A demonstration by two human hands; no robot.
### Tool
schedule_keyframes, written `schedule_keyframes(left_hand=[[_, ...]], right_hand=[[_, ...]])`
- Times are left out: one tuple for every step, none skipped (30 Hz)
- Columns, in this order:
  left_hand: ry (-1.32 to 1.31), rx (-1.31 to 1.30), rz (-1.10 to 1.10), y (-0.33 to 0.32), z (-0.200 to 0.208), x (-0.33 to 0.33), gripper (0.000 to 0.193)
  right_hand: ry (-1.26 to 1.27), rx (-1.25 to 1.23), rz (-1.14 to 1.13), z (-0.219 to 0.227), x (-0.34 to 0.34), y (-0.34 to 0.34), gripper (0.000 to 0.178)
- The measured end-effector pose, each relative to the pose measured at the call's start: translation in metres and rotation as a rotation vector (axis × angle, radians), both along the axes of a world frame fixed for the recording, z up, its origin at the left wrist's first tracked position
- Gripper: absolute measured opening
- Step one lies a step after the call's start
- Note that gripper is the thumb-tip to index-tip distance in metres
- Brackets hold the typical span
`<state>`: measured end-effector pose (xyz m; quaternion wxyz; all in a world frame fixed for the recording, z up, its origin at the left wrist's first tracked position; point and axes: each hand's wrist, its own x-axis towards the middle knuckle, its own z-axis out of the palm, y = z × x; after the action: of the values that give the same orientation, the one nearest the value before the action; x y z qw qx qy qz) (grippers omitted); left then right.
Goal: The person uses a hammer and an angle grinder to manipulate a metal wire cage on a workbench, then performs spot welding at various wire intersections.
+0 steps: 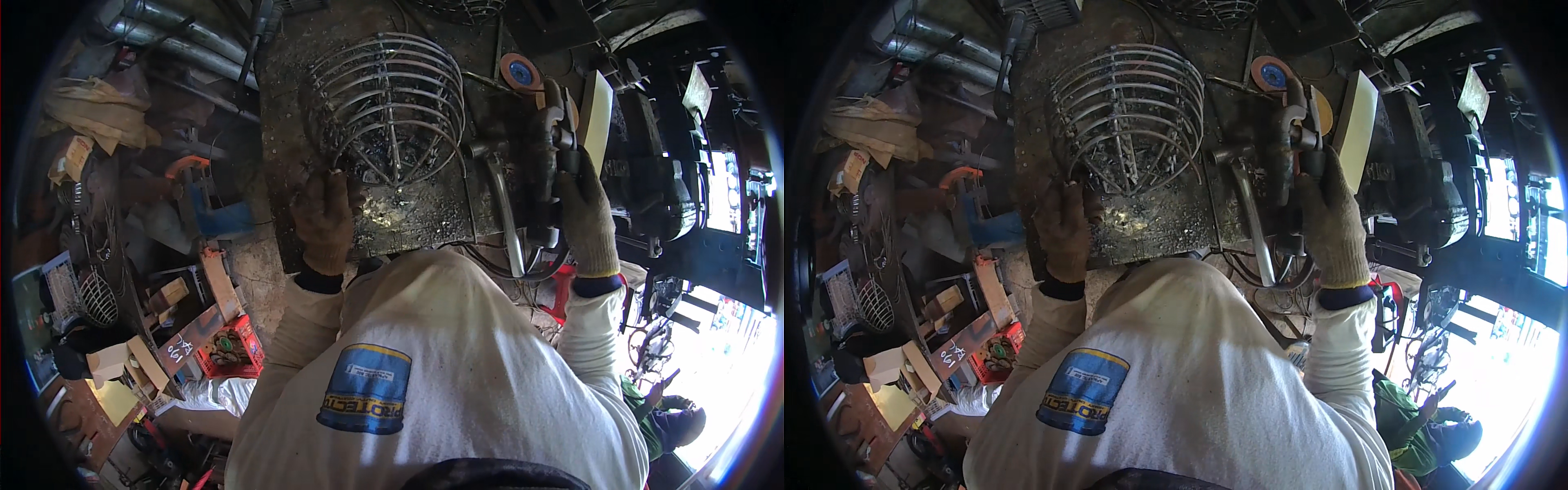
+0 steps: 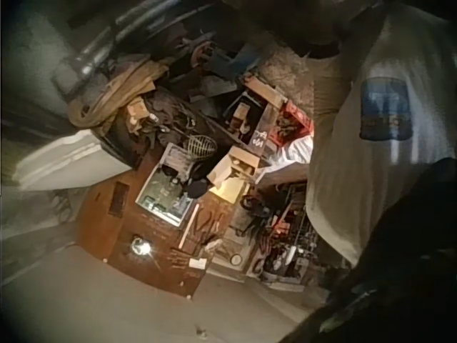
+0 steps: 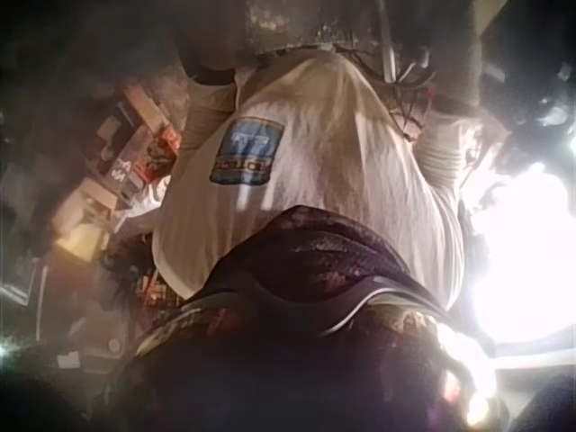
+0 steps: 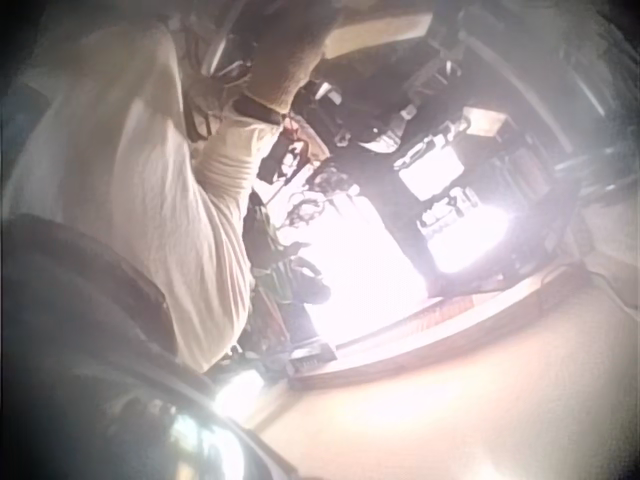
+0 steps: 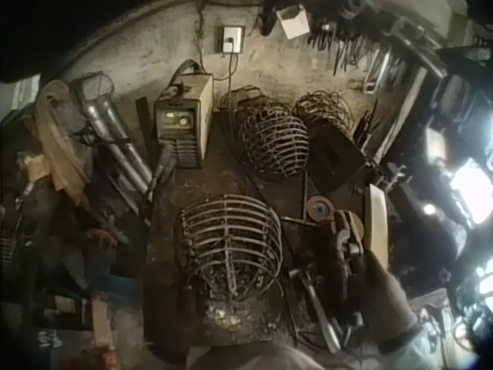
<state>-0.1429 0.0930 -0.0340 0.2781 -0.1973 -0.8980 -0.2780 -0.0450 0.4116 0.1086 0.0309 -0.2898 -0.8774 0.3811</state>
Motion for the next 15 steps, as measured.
schedule_keyframes(left_hand=[[-0.411,0.364,0.016,0.005,0.017,0.002,0.025],[-0.624,0.544,0.007,0.005,0.015,0.002,0.025],[-0.823,0.729,0.034,0.004,0.018,0.001,0.026],[-0.399,0.417,0.009,-0.002,0.003,-0.004,0.021],[-0.335,0.303,0.011,-0.007,-0.008,0.000,0.021],[-0.267,0.193,0.010,-0.007,-0.007,0.000,0.021],[-0.193,0.090,0.014,-0.007,-0.006,0.000,0.022],[-0.481,0.334,0.038,-0.005,0.000,0.004,0.023],[-0.769,0.579,0.062,0.001,0.020,0.004,0.024],[-0.342,0.089,-0.077,-0.007,0.001,0.002,0.027],[0.237,-0.337,-0.006,-0.016,-0.016,0.000,0.031],[0.071,-0.220,-0.032,-0.010,-0.003,0.001,0.033],[-0.082,-0.094,-0.039,-0.005,0.012,0.003,0.039],[-0.119,-0.101,-0.032,-0.006,0.008,0.005,0.040],[-0.153,-0.106,-0.029,-0.007,0.004,0.006,0.040]], right_hand=[[0.013,-0.169,-0.062,0.002,-0.003,0.000,0.053],[0.027,-0.338,-0.125,0.003,-0.004,0.001,0.053],[0.007,-0.312,-0.119,0.005,-0.003,0.002,0.052],[-0.012,-0.289,-0.109,0.004,-0.002,0.005,0.052],[-0.137,-0.066,-0.060,0.008,-0.004,0.006,0.050],[-0.089,0.031,-0.041,0.001,0.000,0.005,0.050],[-0.043,0.134,-0.026,-0.006,0.004,0.005,0.051],[-0.084,0.214,0.011,-0.010,0.008,0.010,0.052],[-0.124,0.295,0.047,-0.012,0.011,0.013,0.054],[-0.077,0.347,0.101,-0.012,0.012,0.014,0.056],[-0.024,0.394,0.157,-0.013,0.012,0.014,0.058],[0.010,0.374,0.145,-0.009,0.008,0.008,0.059],[0.045,0.356,0.135,-0.003,0.005,0.001,0.059],[-0.024,0.295,0.041,0.003,0.002,-0.004,0.060],[-0.024,0.298,0.039,0.001,0.004,-0.004,0.060]])
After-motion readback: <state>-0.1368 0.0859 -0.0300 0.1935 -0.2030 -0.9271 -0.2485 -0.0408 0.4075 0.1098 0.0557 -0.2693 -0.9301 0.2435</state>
